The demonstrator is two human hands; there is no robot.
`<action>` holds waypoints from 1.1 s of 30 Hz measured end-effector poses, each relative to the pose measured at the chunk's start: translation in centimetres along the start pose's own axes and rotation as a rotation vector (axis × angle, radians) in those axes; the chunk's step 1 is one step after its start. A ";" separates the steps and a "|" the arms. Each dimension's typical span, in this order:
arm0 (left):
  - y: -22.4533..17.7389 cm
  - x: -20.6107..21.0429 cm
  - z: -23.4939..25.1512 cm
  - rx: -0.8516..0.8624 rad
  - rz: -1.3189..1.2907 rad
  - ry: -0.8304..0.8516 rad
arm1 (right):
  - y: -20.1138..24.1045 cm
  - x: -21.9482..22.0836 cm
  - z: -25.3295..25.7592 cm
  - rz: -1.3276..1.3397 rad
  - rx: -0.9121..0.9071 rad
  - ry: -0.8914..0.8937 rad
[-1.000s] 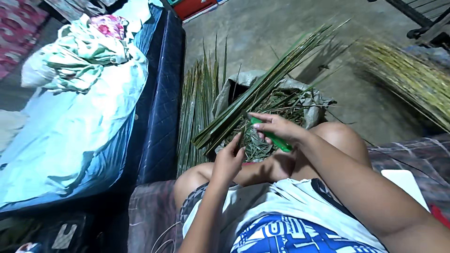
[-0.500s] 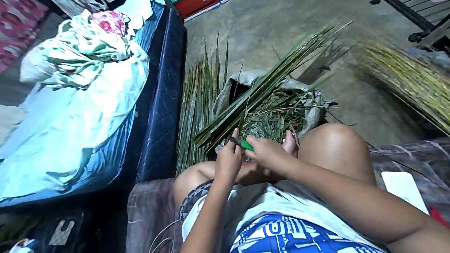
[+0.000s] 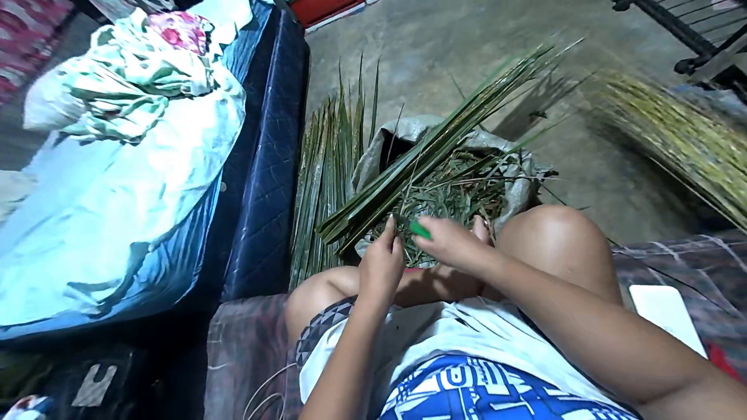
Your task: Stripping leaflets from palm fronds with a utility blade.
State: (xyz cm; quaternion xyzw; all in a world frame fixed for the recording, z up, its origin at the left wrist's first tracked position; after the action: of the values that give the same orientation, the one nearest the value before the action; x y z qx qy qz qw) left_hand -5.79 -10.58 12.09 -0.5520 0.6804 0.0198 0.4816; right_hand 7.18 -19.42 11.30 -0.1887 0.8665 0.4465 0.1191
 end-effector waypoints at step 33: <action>0.4 -0.3 -0.9 0.201 -0.565 0.111 | -1.2 -2.2 -0.3 -0.063 -0.078 -0.268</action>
State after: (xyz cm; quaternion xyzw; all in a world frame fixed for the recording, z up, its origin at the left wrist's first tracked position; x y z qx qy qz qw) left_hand -6.69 -10.64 12.57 -0.6693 0.5238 -0.2127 0.4821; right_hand 9.70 -19.82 11.42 -0.1590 0.8186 0.4971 0.2400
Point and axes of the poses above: each hand's wrist, its own z-axis towards the middle knuckle, its own x-axis out of the palm, y = z × x, the point moved 2 cm from there along z, towards the middle knuckle, and after that the axes turned 15 degrees about y, right-handed, at the moved point
